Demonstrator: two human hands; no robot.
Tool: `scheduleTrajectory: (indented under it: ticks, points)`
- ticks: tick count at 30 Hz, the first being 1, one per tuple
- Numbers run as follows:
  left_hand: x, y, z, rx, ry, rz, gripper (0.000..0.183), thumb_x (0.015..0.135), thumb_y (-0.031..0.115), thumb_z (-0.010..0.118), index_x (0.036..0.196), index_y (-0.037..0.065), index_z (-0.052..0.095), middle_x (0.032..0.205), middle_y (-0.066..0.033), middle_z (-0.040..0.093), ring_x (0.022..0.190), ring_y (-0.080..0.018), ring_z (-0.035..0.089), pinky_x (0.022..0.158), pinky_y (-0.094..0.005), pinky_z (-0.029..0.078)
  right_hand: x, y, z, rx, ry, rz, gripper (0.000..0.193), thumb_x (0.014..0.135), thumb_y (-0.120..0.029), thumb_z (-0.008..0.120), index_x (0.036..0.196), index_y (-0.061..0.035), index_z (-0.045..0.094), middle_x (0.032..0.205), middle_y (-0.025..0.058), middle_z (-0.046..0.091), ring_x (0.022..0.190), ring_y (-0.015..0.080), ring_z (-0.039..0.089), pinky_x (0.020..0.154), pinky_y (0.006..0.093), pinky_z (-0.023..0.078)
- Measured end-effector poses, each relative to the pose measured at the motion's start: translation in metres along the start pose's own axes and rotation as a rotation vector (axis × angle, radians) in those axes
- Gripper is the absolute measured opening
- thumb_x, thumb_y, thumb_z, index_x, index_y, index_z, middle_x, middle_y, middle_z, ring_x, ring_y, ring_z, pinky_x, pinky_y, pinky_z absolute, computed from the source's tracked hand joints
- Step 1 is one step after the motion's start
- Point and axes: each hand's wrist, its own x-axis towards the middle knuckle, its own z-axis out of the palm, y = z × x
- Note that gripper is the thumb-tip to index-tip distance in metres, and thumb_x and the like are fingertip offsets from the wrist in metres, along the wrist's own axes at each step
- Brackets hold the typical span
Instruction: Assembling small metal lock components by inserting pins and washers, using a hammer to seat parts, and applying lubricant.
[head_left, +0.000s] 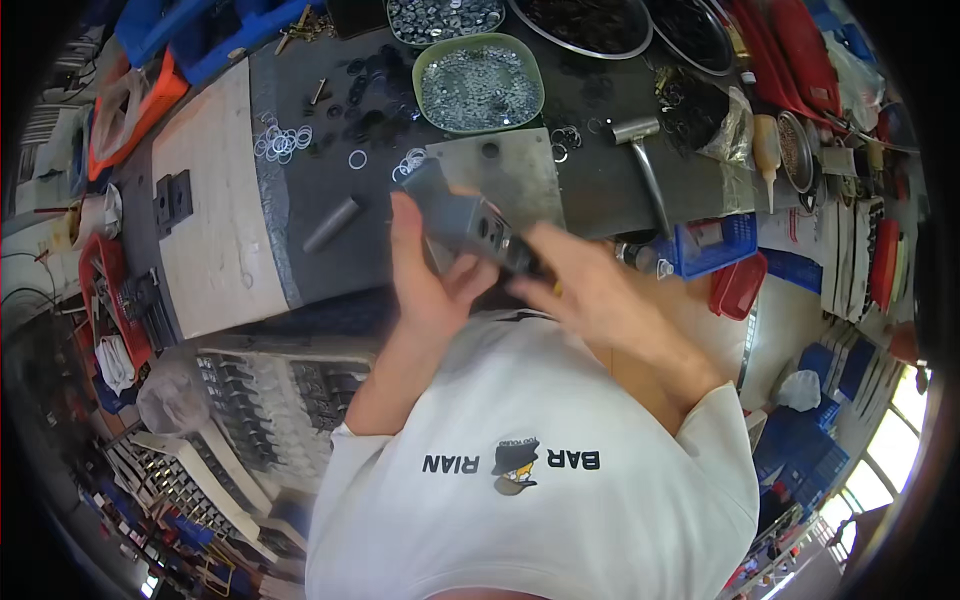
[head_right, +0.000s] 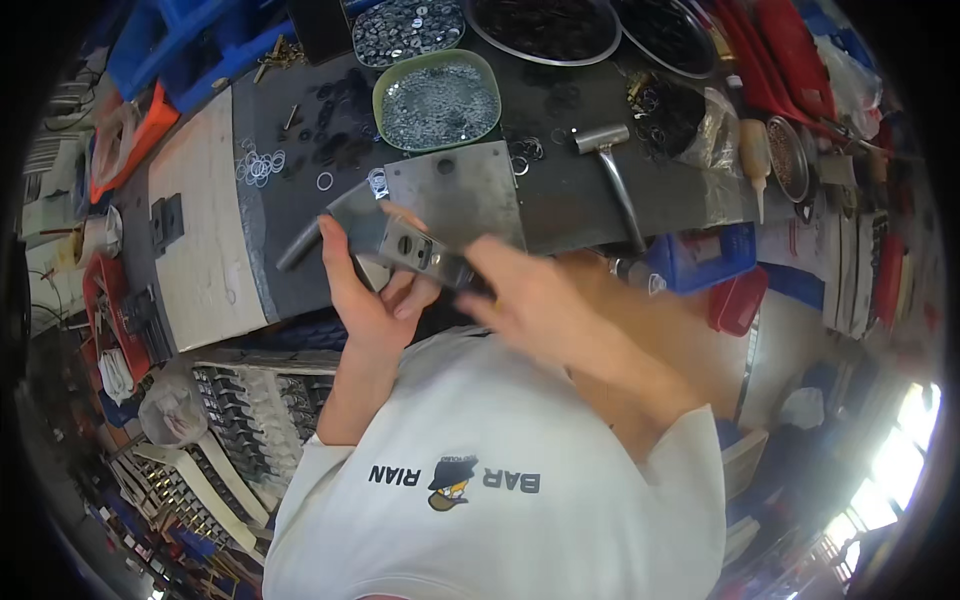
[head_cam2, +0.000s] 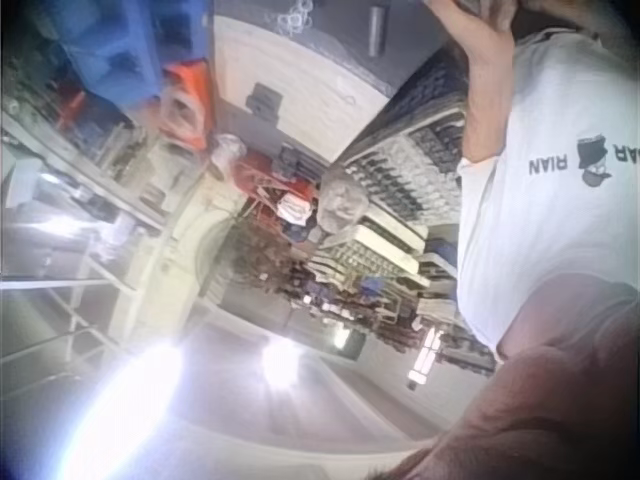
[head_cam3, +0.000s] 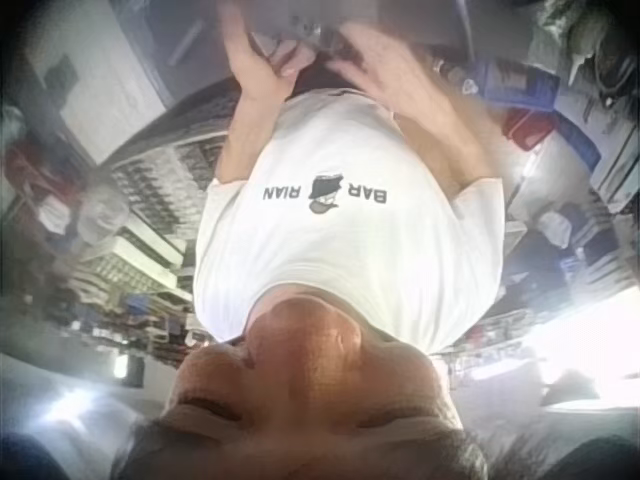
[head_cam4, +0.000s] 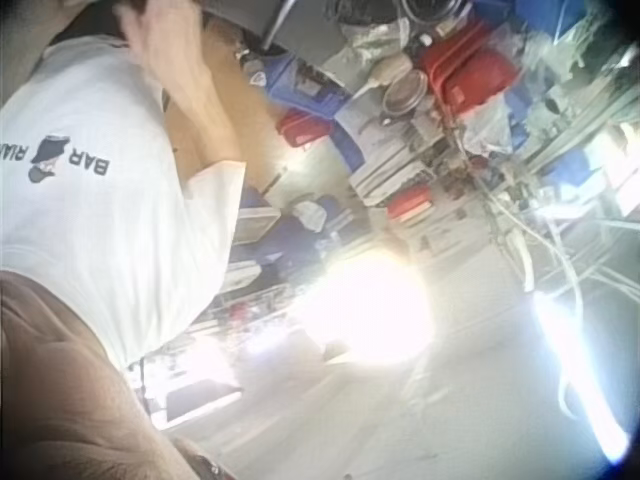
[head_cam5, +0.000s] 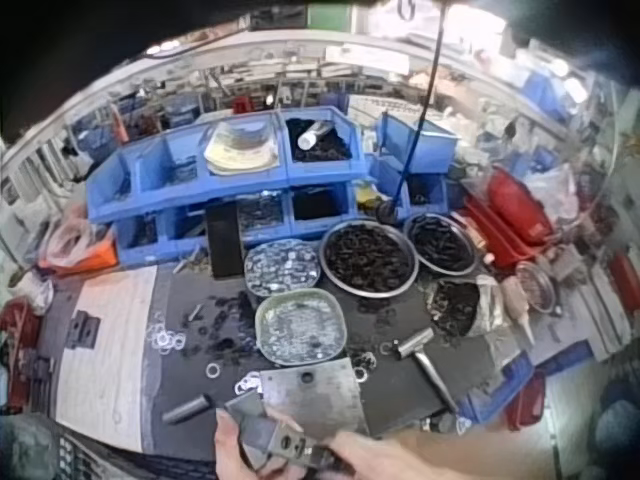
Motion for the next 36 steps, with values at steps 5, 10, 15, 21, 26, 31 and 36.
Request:
scheduleTrajectory:
  ticks: [5,10,15,21,26,31,36]
  points:
    - [-0.001,0.027,-0.001,-0.265,-0.383,-0.309,0.089,0.105,0.085,0.038,0.116,0.004,0.070,0.057,0.0043,0.048,0.039,-0.0070,0.029,0.042,-0.0238,0.029,0.004,-0.005,-0.041,-0.210,-0.070,-0.089,0.050,0.096,-0.034,0.084,0.133,-0.0057,0.064,0.109,0.0161,0.071,0.088,0.0357,0.073,0.072,0.0398,0.057]
    - [0.008,0.013,0.006,-0.029,0.210,-0.101,0.081,0.103,0.083,0.049,0.122,0.007,0.069,0.071,0.0045,0.057,0.046,-0.0035,0.033,0.044,-0.0204,0.027,0.007,-0.030,-0.013,0.318,0.047,0.054,0.061,0.101,-0.032,0.081,0.153,-0.0078,0.061,0.112,0.0131,0.074,0.094,0.0235,0.073,0.078,0.0355,0.056]
    - [0.006,0.019,-0.008,0.097,-0.380,-0.032,0.094,0.085,0.019,0.083,0.164,0.011,0.035,0.129,-0.0064,0.063,0.082,-0.0093,0.062,0.059,-0.0217,0.048,0.019,-0.039,0.017,0.563,0.278,0.160,0.055,0.108,-0.018,0.070,0.160,-0.0059,0.059,0.137,0.0180,0.074,0.131,0.0280,0.069,0.114,0.0386,0.049]
    - [0.015,0.033,-0.029,1.000,-0.473,0.589,0.103,0.075,-0.005,0.078,0.165,0.009,0.029,0.128,-0.0113,0.062,0.115,-0.0195,0.068,0.096,-0.0360,0.058,0.012,-0.042,0.013,0.986,0.082,0.380,0.049,0.117,-0.027,0.057,0.163,-0.0109,0.057,0.093,0.0016,0.072,0.068,0.0066,0.051,0.064,0.0227,0.043]
    - [0.028,0.011,-0.015,0.534,-0.419,0.904,0.121,0.072,0.035,0.106,0.163,0.004,0.033,0.143,-0.0213,0.054,0.122,-0.0298,0.066,0.094,-0.0402,0.061,0.013,-0.051,0.012,0.889,0.173,0.358,0.049,0.117,-0.030,0.056,0.164,-0.0130,0.057,0.087,-0.0018,0.069,0.064,0.0029,0.043,0.058,0.0208,0.038]
    - [0.029,0.021,-0.038,1.007,-0.295,1.126,0.095,0.068,0.042,0.104,0.138,-0.003,0.057,0.131,-0.0175,0.060,0.114,-0.0306,0.068,0.095,-0.0450,0.060,0.007,-0.052,0.019,0.688,0.187,0.183,0.050,0.115,-0.021,0.059,0.162,-0.0037,0.056,0.121,0.0117,0.079,0.091,0.0105,0.070,0.085,0.0277,0.055]
    - [0.035,0.025,-0.036,0.968,-0.315,1.207,0.084,0.070,0.039,0.098,0.132,0.000,0.058,0.111,-0.0141,0.068,0.111,-0.0324,0.072,0.108,-0.0550,0.054,0.009,-0.059,0.008,0.624,0.131,0.219,0.049,0.114,-0.019,0.060,0.161,-0.0021,0.056,0.133,0.0161,0.078,0.112,0.0150,0.074,0.096,0.0307,0.056]
